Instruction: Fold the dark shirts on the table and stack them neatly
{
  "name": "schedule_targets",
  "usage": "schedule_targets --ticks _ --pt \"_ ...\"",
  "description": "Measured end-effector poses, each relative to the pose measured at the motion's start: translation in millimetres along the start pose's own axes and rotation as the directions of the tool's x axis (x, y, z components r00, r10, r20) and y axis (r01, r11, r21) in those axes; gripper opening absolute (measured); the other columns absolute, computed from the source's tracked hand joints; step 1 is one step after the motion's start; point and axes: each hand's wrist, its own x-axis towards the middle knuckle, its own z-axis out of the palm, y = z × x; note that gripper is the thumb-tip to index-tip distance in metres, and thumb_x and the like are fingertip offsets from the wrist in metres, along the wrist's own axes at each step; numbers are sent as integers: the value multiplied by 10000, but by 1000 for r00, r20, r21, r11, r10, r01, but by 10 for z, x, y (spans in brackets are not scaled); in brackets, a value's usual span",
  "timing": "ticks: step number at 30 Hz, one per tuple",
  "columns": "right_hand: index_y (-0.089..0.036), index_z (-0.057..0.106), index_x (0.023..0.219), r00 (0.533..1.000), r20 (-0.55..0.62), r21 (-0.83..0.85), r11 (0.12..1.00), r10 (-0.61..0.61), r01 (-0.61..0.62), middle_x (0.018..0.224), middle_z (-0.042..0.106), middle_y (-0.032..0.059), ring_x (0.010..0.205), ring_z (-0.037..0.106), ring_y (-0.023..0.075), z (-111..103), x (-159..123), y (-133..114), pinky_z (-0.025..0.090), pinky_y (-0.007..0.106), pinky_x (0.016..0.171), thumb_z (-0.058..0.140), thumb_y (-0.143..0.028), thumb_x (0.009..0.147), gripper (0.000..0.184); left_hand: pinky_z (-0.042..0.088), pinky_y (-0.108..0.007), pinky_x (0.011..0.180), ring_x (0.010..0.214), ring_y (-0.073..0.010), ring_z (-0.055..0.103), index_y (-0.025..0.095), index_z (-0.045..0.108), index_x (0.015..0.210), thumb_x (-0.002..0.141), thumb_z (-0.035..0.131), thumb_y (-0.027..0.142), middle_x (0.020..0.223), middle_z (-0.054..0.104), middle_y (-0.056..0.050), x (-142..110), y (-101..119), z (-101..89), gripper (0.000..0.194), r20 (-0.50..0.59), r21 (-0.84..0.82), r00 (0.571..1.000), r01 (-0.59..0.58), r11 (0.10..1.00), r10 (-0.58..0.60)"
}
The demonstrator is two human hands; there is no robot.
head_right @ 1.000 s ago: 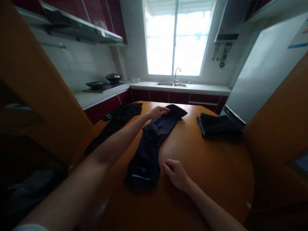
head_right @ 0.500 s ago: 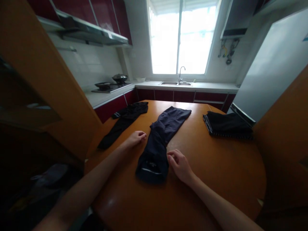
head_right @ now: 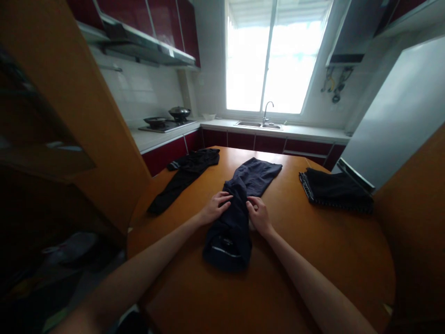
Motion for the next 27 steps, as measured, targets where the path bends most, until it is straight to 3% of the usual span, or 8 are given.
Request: schedule_targets --ticks 6,10,15,17,20,23,25,27 --pt "-142 672 1125 990 -140 10 1000 11 -10 1042 686 131 866 630 235 -11 48 46 529 373 767 597 -525 831 489 267 -521 1207 1470 -298 344 257 570 1420 985 506 459 1541 471 -72 -24 88 104 484 164 -63 975 -140 988 149" --pt "-166 710 1047 988 -154 20 999 -34 37 1097 670 128 936 618 235 -46 36 6 522 341 747 552 -484 858 402 215 -493 1228 1507 -275 268 215 472 1497 1006 477 432 1565 428 -94 -48 246 41 537 302 -176 913 -230 957 276" --pt "-189 763 1020 986 -133 3 995 -99 100 1181 663 133 1112 600 260 -51 50 -9 489 399 931 478 -499 922 433 41 -531 1242 1439 -237 413 319 534 1438 993 547 353 1472 552 -54 -137 496 -25 446 477 -237 790 -306 922 385" --pt "-200 784 1022 988 -88 -46 991 -126 123 1250 649 133 1179 575 267 -39 59 33 422 437 1040 452 -553 942 491 68 -500 1248 1410 -221 457 313 600 1373 989 553 335 1427 597 -49 -160 551 -10 387 514 -295 742 -318 901 430" --pt "-226 805 992 995 28 -140 986 -91 94 1321 637 116 1259 527 282 -4 72 120 348 464 1107 403 -650 947 585 125 -451 1248 1359 -215 519 271 661 1300 998 532 348 1359 653 -57 -169 569 12 336 510 -362 714 -329 872 481" --pt "-230 803 968 998 57 -169 985 -16 26 1223 699 105 1234 553 280 25 85 174 373 452 1085 333 -711 947 673 278 -387 1201 1184 -207 654 205 728 1171 1017 473 395 1199 739 -69 -143 522 4 353 439 -398 768 -300 867 467" --pt "-214 797 953 1000 10 -129 992 2 0 1142 730 113 1154 610 277 11 90 170 426 425 1031 319 -737 935 709 429 -331 1082 1056 -198 700 182 757 1057 1025 430 411 1092 768 -68 -98 447 -13 400 331 -341 872 -245 908 360" --pt "-185 788 969 996 -81 -72 997 30 -36 1102 744 134 1079 653 285 -53 92 144 472 405 964 331 -751 919 729 496 -282 974 1016 -187 699 194 755 1011 1013 443 380 1064 764 -51 -29 325 -32 363 152 -179 973 -144 973 172"
